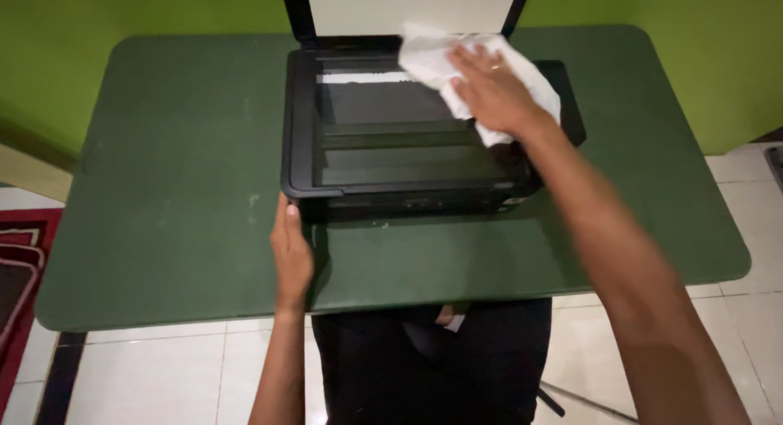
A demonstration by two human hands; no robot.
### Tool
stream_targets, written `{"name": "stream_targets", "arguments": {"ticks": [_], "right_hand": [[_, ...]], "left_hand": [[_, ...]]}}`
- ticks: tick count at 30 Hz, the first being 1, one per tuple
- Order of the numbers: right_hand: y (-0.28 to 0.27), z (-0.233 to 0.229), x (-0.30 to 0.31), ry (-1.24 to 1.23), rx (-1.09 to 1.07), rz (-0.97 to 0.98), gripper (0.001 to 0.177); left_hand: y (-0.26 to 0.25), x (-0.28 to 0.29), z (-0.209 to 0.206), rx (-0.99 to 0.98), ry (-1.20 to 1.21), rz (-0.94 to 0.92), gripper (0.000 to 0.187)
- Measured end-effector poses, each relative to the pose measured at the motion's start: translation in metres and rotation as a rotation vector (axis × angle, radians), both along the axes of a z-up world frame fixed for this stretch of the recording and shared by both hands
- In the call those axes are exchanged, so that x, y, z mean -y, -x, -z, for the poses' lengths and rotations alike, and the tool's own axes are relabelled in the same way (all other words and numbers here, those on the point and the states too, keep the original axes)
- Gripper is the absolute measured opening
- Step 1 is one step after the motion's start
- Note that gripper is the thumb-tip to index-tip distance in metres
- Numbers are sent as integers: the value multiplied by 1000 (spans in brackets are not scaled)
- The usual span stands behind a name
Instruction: The person wipes the exterior and interior surfaces of a black printer using a white cloth. They open and close the scanner lid and front cover to clean the glass, internal mechanisms, and paper tray area.
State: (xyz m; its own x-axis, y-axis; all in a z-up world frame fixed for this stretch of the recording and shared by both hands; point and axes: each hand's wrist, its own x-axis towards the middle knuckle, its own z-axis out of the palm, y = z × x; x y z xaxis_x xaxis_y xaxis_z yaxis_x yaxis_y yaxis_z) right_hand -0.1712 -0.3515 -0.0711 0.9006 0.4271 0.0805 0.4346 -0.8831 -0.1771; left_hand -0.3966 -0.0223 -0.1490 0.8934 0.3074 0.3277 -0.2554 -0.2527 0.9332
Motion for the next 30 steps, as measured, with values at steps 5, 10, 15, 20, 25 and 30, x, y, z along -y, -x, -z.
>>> {"name": "stream_targets", "arguments": {"ticks": [5, 10, 15, 20, 25, 30], "right_hand": [[-20, 3, -56, -49, 43, -229, 59], [-32, 2, -130, 8, 0, -336, 58], [-32, -1, -187, 33, 62, -400, 60], [-4, 1, -221, 66, -9, -347, 64], [67, 9, -219, 31, 105, -388, 64], [146, 5, -212, -95, 181, -400, 54]], "left_hand": [[1, 0, -3, -44, 37, -3, 54], [0, -2, 1, -57, 40, -14, 54], [-3, -4, 7, -35, 27, -11, 53], [-4, -7, 10, -54, 8, -15, 53], [-4, -7, 20, 6, 18, 1, 52], [-6, -13, 40, -108, 101, -8, 46]]}}
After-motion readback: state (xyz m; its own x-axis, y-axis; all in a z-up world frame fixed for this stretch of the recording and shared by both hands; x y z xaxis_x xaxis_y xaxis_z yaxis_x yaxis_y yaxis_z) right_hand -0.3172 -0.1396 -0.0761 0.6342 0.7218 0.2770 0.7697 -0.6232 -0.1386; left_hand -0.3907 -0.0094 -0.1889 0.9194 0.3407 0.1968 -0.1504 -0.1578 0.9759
